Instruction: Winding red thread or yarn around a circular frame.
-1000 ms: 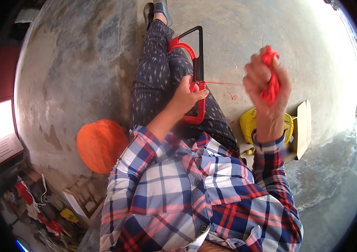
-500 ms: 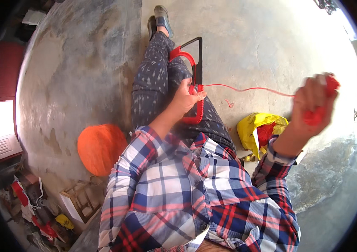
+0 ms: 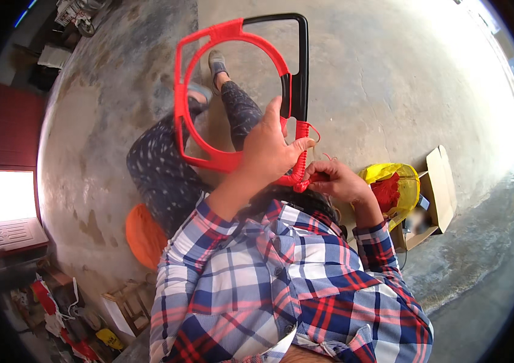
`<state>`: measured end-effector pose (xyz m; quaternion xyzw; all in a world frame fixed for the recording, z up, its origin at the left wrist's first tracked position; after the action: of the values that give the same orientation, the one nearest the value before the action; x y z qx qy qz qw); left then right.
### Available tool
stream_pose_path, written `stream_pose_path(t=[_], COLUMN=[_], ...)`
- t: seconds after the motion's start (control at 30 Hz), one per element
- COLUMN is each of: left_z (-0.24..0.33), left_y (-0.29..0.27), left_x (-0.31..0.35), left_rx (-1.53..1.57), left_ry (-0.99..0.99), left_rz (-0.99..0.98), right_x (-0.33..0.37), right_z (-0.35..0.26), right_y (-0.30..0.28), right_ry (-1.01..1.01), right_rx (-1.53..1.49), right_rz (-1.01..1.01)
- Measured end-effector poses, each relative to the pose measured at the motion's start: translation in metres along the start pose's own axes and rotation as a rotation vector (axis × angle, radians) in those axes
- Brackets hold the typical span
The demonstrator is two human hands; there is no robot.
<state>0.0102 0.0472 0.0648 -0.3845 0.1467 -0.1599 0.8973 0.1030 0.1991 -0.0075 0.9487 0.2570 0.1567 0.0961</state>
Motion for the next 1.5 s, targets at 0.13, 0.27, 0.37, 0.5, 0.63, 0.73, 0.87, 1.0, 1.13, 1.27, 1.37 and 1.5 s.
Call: stream_pose_path(t=[0.13,0.27,0.37,0.5,0.63,0.73,0.87,1.0,1.13,1.27,1.37,1.5], left_z=[0.005,-0.007,-0.02,-0.05,-0.049,-0.027,-0.038,-0.053,-0.073,-0.072,-0.065,-0.066], left_y=[-0.02,-0.043,-0.051,-0.038,-0.044,-0.055,-0.041,-0.048,-0.039,-0.038,-0.04,-0.037], left_x=[0.009,0.033,0.057,0.102,0.12,0.119,0.122,0.118,0.121,0.122,0.116,0.114], left_rx=[-0.148,-0.15,-0.062,0.193,0.334,-0.054,0.145,0.238,1.396,1.167,0.913,1.02], left_ry=[0.002,-0.121,-0.241,-0.349,-0.226,0.034,-0.135,-0.129,-0.649,-0.464,-0.287,-0.342], left_rz=[0.028,-0.035,-0.082,-0.068,0.06,0.088,0.067,0.044,-0.028,0.015,0.048,0.02], right_x=[-0.019,-0.049,-0.07,-0.087,-0.085,-0.078,-0.077,-0.08,-0.075,-0.068,-0.064,-0.073], right_z=[0.011,-0.008,0.0,0.011,0.005,-0.015,-0.017,-0.018,-0.033,-0.076,-0.088,-0.084], right_y=[-0.002,0.019,0.026,0.047,0.067,0.068,0.075,0.06,0.043,0.081,0.096,0.044], right_ry=[-0.083,-0.112,-0.096,-0.054,0.046,0.128,0.152,0.079,-0.105,-0.329,-0.593,-0.268], right_rx=[-0.09,-0.176,-0.12,-0.177,-0.348,-0.478,-0.497,-0.356,-0.361,0.469,0.957,0.331], right_rz=[0.054,0.041,-0.002,-0.155,-0.246,-0.235,-0.218,-0.182,0.233,0.145,0.131,0.136])
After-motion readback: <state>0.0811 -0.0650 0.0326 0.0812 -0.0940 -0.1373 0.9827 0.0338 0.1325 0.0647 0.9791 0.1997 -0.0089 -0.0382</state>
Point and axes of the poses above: each hand's wrist, its own x-axis away from the middle knuckle, its own y-axis out of the palm, z = x × y, the point moved 4 cm from there along -x, towards the middle knuckle, and after that the axes turned 7 degrees about -x, right-handed, at the moved point
